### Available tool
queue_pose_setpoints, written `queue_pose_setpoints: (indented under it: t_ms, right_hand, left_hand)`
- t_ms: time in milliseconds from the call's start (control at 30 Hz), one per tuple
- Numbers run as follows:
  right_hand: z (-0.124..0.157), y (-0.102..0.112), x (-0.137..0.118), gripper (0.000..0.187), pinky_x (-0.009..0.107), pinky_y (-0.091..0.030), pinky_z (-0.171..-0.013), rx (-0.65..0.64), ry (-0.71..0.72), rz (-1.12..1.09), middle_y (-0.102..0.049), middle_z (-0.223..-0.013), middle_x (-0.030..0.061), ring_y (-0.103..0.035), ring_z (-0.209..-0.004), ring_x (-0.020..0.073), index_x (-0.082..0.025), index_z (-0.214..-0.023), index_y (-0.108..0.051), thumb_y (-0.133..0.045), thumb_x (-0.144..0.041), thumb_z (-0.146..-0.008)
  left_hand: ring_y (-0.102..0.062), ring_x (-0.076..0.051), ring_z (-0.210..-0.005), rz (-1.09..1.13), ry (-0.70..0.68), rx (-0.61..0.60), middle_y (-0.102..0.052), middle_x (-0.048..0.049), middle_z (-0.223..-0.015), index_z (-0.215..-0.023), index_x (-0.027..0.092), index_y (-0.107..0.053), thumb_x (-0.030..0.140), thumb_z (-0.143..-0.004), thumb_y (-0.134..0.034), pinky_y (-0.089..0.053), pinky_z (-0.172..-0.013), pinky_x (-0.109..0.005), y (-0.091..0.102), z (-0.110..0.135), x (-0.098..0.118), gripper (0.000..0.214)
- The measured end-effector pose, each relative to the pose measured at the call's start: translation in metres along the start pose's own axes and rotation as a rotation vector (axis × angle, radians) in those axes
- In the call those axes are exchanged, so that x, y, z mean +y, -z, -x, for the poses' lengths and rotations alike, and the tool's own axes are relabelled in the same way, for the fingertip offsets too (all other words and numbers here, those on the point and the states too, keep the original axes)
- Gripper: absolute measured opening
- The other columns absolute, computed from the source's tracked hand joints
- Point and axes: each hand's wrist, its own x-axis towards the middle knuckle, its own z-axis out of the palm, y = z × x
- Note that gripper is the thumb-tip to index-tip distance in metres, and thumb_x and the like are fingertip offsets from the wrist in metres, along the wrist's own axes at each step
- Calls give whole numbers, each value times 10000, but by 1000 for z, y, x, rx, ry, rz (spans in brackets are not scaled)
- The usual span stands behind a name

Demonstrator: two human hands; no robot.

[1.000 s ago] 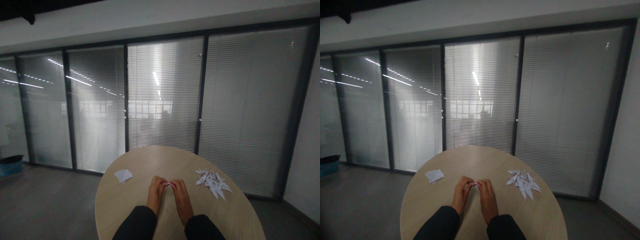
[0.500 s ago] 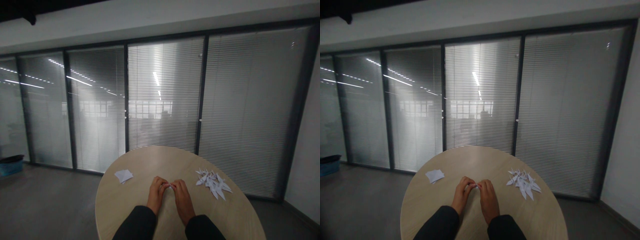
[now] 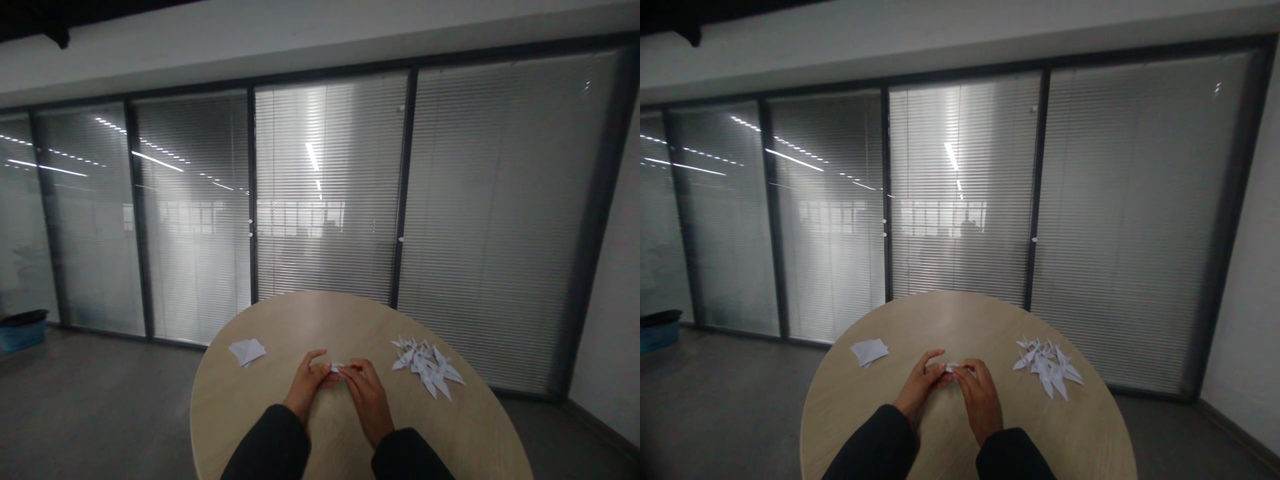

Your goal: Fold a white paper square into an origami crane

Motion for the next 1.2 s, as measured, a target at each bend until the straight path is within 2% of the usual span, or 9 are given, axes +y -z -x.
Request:
queue_pose_setpoints:
  t_ms: [100, 200, 300, 567, 700, 767, 867, 967, 1200]
  right_hand:
    - [-2, 0, -1, 258, 360, -532, -847, -51, -15, 15, -564, -989, 63, -578, -933, 195, -261, -1029, -638, -420, -348, -923]
    - [-3, -1, 0, 227, 396, -519, -861, -3, -57, 44, -585, -998, 72, -575, -955, 220, -242, -1045, -617, -503, -344, -876]
    - [-4, -3, 0, 233, 371, -540, -792, 27, -107, 9, -620, -977, 81, -600, -911, 221, -212, -1026, -612, -519, -336, -851]
    - [-6, -1, -2, 228, 320, -538, -749, -60, -264, -113, -708, -882, 58, -658, -820, 212, -216, -892, -671, -529, -382, -827]
    - [-6, -1, 2, 264, 309, -539, -700, -79, -324, -174, -719, -833, 51, -669, -774, 215, -215, -837, -671, -537, -442, -816]
    - [-5, -1, 3, 267, 311, -536, -707, -90, -338, -190, -719, -833, 50, -671, -778, 217, -213, -838, -668, -543, -447, -810]
    - [-5, -2, 4, 268, 311, -534, -707, -93, -349, -189, -718, -824, 46, -671, -778, 220, -211, -841, -666, -546, -447, -803]
    - [-4, -3, 2, 228, 307, -531, -688, -104, -349, -145, -713, -799, 36, -668, -756, 214, -218, -831, -659, -536, -409, -811]
    - [-2, -5, 1, 131, 317, -524, -719, -47, -184, -4, -646, -845, 44, -624, -802, 203, -209, -866, -623, -538, -300, -823]
  left_hand:
    - [-665, -191, -696, -34, -56, 29, -679, -36, -708, -1033, 157, -548, 455, -558, -791, -477, -681, -300, 4, -1, 0, 611]
    - [-647, -174, -647, -73, -84, 51, -666, -23, -638, -1006, 141, -561, 433, -568, -786, -471, -664, -288, 8, -4, -2, 572]
    - [-635, -168, -615, -106, -103, 53, -660, -21, -614, -960, 136, -573, 428, -577, -773, -466, -644, -286, 9, -6, -4, 521]
    - [-588, -153, -608, -235, -160, -3, -643, -20, -644, -843, 140, -637, 382, -637, -714, -437, -609, -269, 8, -7, -9, 327]
    - [-512, -110, -552, -311, -159, 2, -636, -12, -696, -906, 148, -657, 325, -567, -760, -395, -552, -237, 6, -6, -11, 396]
    - [-462, -94, -516, -369, -142, 2, -606, 10, -643, -946, 149, -669, 280, -526, -780, -353, -516, -220, 5, -5, -11, 454]
    - [-427, -94, -498, -469, -134, 13, -542, 37, -542, -932, 143, -696, 257, -551, -755, -320, -505, -218, 4, -5, -10, 402]
    - [-439, -106, -515, -538, -155, 56, -558, 24, -548, -836, 145, -721, 259, -590, -711, -324, -519, -225, 4, -4, -8, 271]
    - [-467, -119, -512, -565, -136, 76, -585, 13, -530, -766, 139, -726, 265, -597, -699, -346, -524, -231, 3, -2, -4, 212]
